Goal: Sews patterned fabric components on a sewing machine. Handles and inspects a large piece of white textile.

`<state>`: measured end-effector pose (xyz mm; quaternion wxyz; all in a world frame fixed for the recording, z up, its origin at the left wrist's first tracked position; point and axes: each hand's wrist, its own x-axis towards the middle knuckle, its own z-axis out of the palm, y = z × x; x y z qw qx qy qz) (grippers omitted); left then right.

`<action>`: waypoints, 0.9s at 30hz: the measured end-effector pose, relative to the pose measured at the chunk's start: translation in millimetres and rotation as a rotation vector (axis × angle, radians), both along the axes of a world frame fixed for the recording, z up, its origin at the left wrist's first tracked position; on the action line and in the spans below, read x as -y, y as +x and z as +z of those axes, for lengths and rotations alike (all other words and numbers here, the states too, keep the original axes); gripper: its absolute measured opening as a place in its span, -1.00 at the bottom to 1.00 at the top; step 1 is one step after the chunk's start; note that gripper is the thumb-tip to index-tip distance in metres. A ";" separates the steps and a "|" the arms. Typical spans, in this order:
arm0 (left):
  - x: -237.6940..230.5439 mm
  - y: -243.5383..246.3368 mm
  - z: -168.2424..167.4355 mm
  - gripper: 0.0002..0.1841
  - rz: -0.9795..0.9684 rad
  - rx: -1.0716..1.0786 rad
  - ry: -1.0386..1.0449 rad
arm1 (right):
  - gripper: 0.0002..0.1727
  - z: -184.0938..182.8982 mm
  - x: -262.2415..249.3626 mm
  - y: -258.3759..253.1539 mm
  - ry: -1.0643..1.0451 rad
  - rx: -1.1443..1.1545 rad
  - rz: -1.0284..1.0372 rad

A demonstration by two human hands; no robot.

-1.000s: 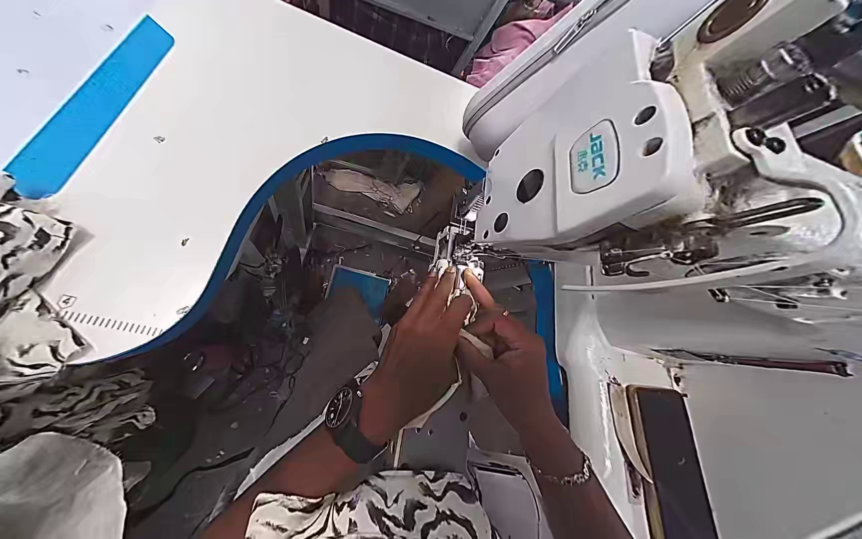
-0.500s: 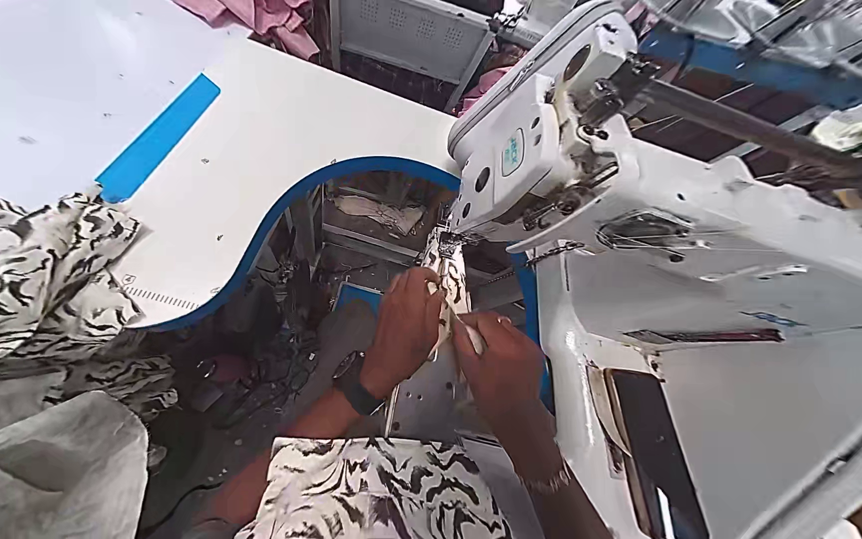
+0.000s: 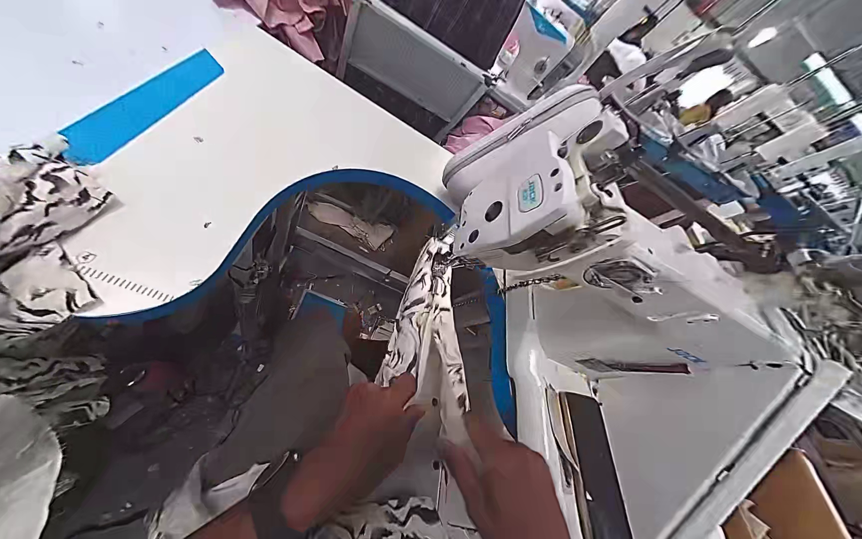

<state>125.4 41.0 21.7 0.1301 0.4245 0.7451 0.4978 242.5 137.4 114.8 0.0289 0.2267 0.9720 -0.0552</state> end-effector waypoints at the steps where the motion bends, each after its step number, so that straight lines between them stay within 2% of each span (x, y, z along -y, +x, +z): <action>1: 4.3 7.7 -10.4 -0.77 0.005 -0.040 0.082 | -0.65 11.1 -0.2 -1.9 0.031 0.027 0.006; 4: -4.1 -1.0 -22.5 -0.74 0.051 -0.179 0.258 | -0.75 22.5 1.0 -18.9 -0.034 0.223 0.052; 7: -22.9 -10.1 -24.0 -0.73 0.095 -0.213 0.284 | -0.70 9.9 -11.8 -18.9 -0.156 0.370 0.046; 11: -24.4 3.0 -17.5 -0.77 0.155 -0.122 0.164 | -0.68 17.2 -14.6 -16.9 -0.013 0.236 0.133; 14: -11.2 7.4 -14.8 -0.79 0.112 -0.058 0.130 | -0.75 4.7 -19.0 -23.4 0.106 0.138 0.192; 18: -21.2 -5.6 -21.4 -0.79 0.054 -0.026 0.203 | -0.82 -1.4 -21.1 -48.2 0.124 0.215 0.183; 21: -25.7 -15.6 -21.9 -0.76 0.009 0.114 0.182 | -0.70 -0.1 -20.8 -67.3 -0.043 0.415 0.045; 23: -14.1 -22.7 -23.6 -0.72 -0.048 0.280 0.183 | -0.61 -1.3 -23.6 -54.9 -0.104 0.401 -0.029; 25: 14.8 -35.7 -44.8 -0.73 -0.096 0.414 0.167 | -0.63 -7.0 -34.3 -28.5 -0.107 0.361 -0.069; 27: 52.5 -71.8 -69.7 -0.86 -0.197 0.546 0.041 | -0.61 -37.1 -72.1 -7.3 -0.272 0.494 -0.061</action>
